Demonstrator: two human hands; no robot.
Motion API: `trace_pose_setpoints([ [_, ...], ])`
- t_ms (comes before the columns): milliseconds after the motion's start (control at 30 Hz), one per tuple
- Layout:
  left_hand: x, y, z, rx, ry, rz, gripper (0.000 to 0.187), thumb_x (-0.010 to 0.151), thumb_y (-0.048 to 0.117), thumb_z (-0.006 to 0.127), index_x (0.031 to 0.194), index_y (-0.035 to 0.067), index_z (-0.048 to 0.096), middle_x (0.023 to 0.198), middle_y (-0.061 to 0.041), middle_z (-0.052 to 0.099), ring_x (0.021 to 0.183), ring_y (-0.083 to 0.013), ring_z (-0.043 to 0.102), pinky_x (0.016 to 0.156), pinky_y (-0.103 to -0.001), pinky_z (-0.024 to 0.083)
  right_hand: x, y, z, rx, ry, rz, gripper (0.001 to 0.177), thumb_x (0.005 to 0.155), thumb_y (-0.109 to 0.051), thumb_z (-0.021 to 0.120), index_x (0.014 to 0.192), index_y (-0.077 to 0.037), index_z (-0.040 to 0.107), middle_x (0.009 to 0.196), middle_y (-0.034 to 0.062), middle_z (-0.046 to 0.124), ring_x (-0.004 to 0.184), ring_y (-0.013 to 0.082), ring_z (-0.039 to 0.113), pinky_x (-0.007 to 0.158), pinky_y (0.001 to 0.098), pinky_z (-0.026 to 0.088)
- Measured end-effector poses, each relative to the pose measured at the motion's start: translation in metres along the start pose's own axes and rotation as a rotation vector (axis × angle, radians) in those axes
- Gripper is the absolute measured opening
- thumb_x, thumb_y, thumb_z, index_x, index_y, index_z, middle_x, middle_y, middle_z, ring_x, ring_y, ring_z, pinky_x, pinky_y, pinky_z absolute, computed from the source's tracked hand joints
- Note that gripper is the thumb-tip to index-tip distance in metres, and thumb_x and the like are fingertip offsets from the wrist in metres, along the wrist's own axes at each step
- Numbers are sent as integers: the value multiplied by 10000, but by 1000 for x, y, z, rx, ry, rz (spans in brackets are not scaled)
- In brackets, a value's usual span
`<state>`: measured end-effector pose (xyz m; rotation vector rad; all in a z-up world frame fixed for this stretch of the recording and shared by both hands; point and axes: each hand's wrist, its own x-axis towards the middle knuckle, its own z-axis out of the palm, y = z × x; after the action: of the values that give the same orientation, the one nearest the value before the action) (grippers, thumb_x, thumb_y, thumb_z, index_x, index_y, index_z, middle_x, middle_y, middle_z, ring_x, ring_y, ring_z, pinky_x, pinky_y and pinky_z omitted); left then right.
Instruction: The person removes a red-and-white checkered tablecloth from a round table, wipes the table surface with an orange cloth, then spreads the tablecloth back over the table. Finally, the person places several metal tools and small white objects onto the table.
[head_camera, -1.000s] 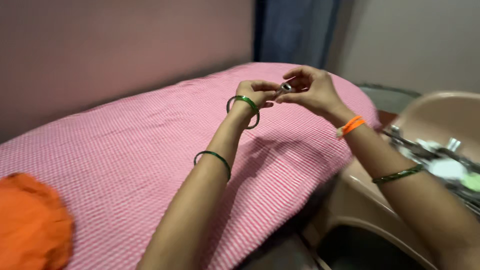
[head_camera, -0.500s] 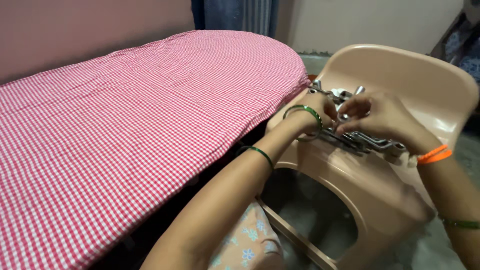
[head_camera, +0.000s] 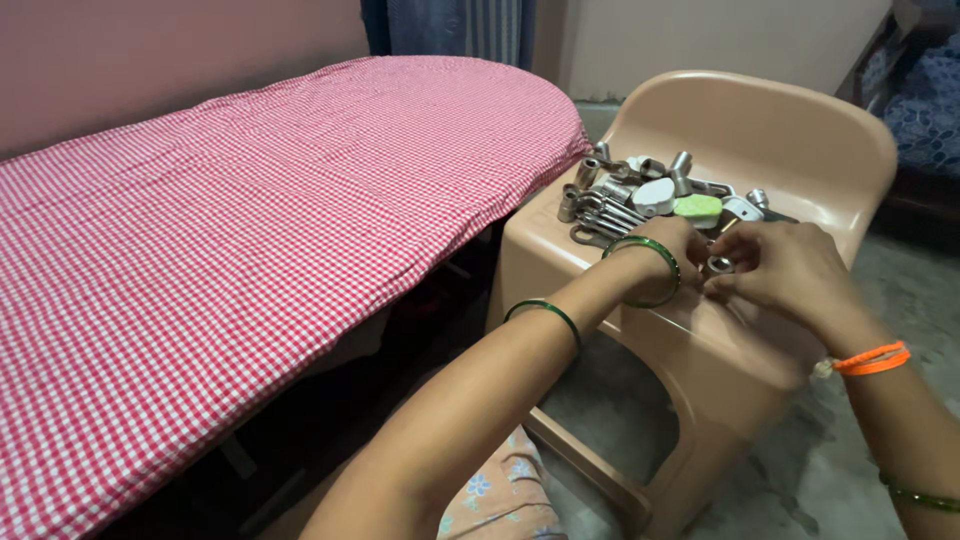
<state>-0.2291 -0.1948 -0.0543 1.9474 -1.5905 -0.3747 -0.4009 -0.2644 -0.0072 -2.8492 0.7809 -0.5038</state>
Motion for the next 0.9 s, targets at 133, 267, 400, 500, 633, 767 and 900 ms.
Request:
trace_pose_setpoints([
  [133, 4, -19, -3, -100, 36, 40, 376, 696, 216, 818, 1062, 132, 801, 1011, -100, 805, 947, -241, 780, 868, -351, 598, -3, -6, 5, -97, 78, -45, 388, 654, -357, 881, 988, -175, 806, 925, 59, 782, 873, 233, 754, 789, 392, 582],
  [267, -8, -44, -30, -129, 147, 27, 364, 702, 170, 793, 1061, 110, 787, 1005, -105, 810, 931, -224, 790, 852, -342, 611, -7, -24, -1, -287, 113, -53, 372, 640, -400, 887, 959, -223, 812, 1016, 47, 734, 914, 262, 715, 782, 423, 566],
  [400, -36, -79, -87, 16, 317, 37, 319, 727, 132, 755, 1042, 115, 804, 1023, -108, 791, 927, -234, 763, 859, -348, 582, -5, -64, -18, -356, 82, -25, 413, 692, -450, 865, 1037, -231, 806, 1056, 18, 712, 903, 233, 727, 782, 391, 564],
  [500, -59, -112, -139, -78, 490, 0, 290, 774, 134, 720, 1052, 119, 799, 1017, -99, 807, 918, -224, 784, 860, -332, 608, 7, -112, -25, -198, -31, 29, 449, 729, -449, 854, 1117, -227, 807, 935, 32, 772, 796, 218, 778, 737, 396, 580],
  [633, -119, -173, -213, 49, 728, -139, 265, 776, 130, 724, 1026, 128, 812, 1004, -101, 796, 924, -226, 766, 874, -339, 594, 31, -189, -7, -34, -85, -226, 432, 757, -511, 831, 1078, -224, 791, 978, -6, 796, 798, 198, 764, 743, 396, 598],
  [767, -211, -235, -295, 145, 911, -313, 247, 784, 127, 712, 1010, 142, 810, 1010, -101, 795, 936, -213, 772, 877, -337, 602, 53, -278, 17, 88, -144, -426, 390, 771, -486, 825, 1033, -198, 800, 947, 13, 806, 789, 180, 773, 756, 373, 597],
  [900, -341, -270, -372, 325, 1121, -534, 235, 788, 142, 677, 978, 171, 811, 1024, -100, 792, 968, -252, 761, 892, -377, 591, 65, -388, 45, 349, -165, -708, 313, 771, -384, 793, 981, -153, 797, 905, 30, 804, 749, 185, 767, 699, 353, 599],
])
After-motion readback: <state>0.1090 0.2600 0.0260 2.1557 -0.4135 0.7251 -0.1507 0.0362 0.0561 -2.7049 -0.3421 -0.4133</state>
